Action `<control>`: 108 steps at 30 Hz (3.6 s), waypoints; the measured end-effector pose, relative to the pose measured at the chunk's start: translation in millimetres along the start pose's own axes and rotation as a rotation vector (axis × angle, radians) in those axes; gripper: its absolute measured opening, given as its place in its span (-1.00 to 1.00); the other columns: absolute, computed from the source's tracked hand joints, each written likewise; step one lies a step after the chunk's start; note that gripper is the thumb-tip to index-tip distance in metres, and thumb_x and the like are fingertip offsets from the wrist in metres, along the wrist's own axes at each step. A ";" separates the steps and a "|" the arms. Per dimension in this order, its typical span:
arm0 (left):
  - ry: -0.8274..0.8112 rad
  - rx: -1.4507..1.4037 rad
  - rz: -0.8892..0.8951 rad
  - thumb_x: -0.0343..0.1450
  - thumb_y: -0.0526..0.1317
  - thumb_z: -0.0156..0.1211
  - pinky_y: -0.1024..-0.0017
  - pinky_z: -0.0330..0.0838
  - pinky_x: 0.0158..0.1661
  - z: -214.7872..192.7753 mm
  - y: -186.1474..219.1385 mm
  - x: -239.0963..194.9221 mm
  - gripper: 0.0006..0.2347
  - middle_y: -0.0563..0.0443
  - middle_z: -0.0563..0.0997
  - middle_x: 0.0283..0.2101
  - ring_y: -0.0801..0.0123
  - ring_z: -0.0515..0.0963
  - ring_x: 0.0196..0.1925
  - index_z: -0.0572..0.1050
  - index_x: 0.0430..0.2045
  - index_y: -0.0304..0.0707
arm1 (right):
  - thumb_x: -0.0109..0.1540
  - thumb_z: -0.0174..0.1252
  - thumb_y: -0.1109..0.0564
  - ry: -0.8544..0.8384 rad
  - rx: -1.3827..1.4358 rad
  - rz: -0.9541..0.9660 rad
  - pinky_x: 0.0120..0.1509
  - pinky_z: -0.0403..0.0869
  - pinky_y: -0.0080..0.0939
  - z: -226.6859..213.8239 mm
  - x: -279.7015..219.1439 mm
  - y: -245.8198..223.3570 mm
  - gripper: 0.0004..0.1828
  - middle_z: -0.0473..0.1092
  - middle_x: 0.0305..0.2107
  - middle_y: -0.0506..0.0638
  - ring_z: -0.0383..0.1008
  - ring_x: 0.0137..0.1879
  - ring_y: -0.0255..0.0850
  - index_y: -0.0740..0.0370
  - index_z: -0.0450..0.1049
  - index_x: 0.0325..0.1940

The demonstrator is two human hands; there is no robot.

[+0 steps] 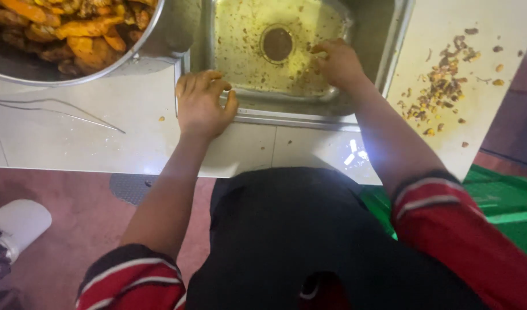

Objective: Washing turmeric roots in a sink and transferring them to a large pot

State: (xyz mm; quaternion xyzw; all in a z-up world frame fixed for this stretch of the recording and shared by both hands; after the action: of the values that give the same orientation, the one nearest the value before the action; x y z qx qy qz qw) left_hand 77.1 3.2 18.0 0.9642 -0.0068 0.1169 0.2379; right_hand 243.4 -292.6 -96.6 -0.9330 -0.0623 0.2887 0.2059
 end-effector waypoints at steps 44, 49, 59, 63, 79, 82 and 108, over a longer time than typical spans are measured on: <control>0.018 0.096 0.084 0.30 -0.21 0.31 0.19 0.29 0.07 3.4 17.4 13.7 -0.93 0.15 0.63 -0.18 0.20 0.54 -0.18 0.68 -0.42 0.01 | 0.24 0.08 0.34 -0.144 -0.120 0.107 -0.19 0.58 0.07 127.3 96.7 -3.6 -0.58 0.31 0.14 0.30 0.52 -0.11 0.14 0.17 0.46 0.18; -0.027 0.074 0.038 0.33 -0.20 0.25 0.17 0.30 0.03 2.7 14.5 18.4 -0.94 0.16 0.64 -0.21 0.16 0.57 -0.17 0.64 -0.42 0.02 | 0.27 0.09 0.26 -0.117 -0.142 0.120 -0.10 0.58 0.09 122.9 113.2 -1.2 -0.76 0.53 -0.14 0.27 0.62 -0.09 0.17 0.27 0.60 -0.03; -0.022 0.074 -0.016 0.31 -0.13 0.22 0.14 0.29 -0.04 -1.5 1.6 12.9 -0.92 0.14 0.64 -0.24 0.09 0.55 -0.26 0.61 -0.50 0.00 | 0.30 0.19 0.05 0.049 0.039 -0.031 -0.06 0.50 0.13 51.8 66.1 -43.5 -0.77 0.48 -0.06 0.14 0.53 -0.09 0.07 0.03 0.63 0.01; 0.022 0.003 0.016 0.32 -0.17 0.23 0.18 0.30 0.03 -7.9 7.1 14.2 -0.94 0.10 0.61 -0.28 0.18 0.56 -0.21 0.57 -0.51 -0.07 | 0.24 0.26 0.12 0.053 0.680 0.190 -0.23 0.63 -0.43 -22.4 -9.4 -96.7 -0.80 0.57 -0.07 -0.16 0.54 -0.21 -0.38 -0.01 0.58 -0.04; 0.057 -0.073 0.003 0.34 -0.11 0.19 0.13 0.26 0.06 -6.8 -5.1 -2.3 -0.87 0.01 0.55 -0.36 0.03 0.51 -0.22 0.53 -0.54 -0.11 | 0.24 0.00 0.04 0.433 0.644 -0.259 -0.12 0.73 -0.43 -165.9 -83.4 -275.4 -0.85 0.56 -0.39 -0.30 0.61 -0.22 -0.52 -0.15 0.51 -0.28; -0.110 -0.035 -0.067 0.42 -0.04 0.11 0.11 0.18 0.17 8.6 -11.9 -1.7 -0.77 -0.03 0.61 -0.23 0.02 0.51 -0.08 0.62 -0.45 -0.15 | 0.39 0.01 0.24 0.224 0.338 -0.137 -0.47 0.30 -0.56 -99.6 -31.2 -211.7 -0.74 0.45 0.04 -0.09 0.37 -0.34 -0.49 -0.03 0.49 0.08; -0.138 0.029 -0.048 0.36 -0.17 0.15 0.19 0.28 0.10 4.8 3.3 24.0 -0.92 0.12 0.60 -0.34 0.26 0.55 -0.24 0.55 -0.48 -0.08 | 0.37 -0.10 0.06 -0.331 -0.088 0.219 -0.22 0.48 0.10 109.2 93.0 -62.2 -0.65 0.37 0.03 0.15 0.49 -0.13 0.09 0.08 0.47 0.18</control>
State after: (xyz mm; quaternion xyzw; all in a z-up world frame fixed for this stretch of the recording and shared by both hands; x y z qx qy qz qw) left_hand 101.2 -0.9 20.9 0.9732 0.0016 0.0447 0.2256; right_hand 258.7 -176.2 -200.0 -0.8821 -0.0060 0.4558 0.1190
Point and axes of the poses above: each hand's wrist, its own x-axis towards the middle knuckle, its own z-axis out of the palm, y = z × x, the point moved 9 cm from there along x, towards the middle knuckle
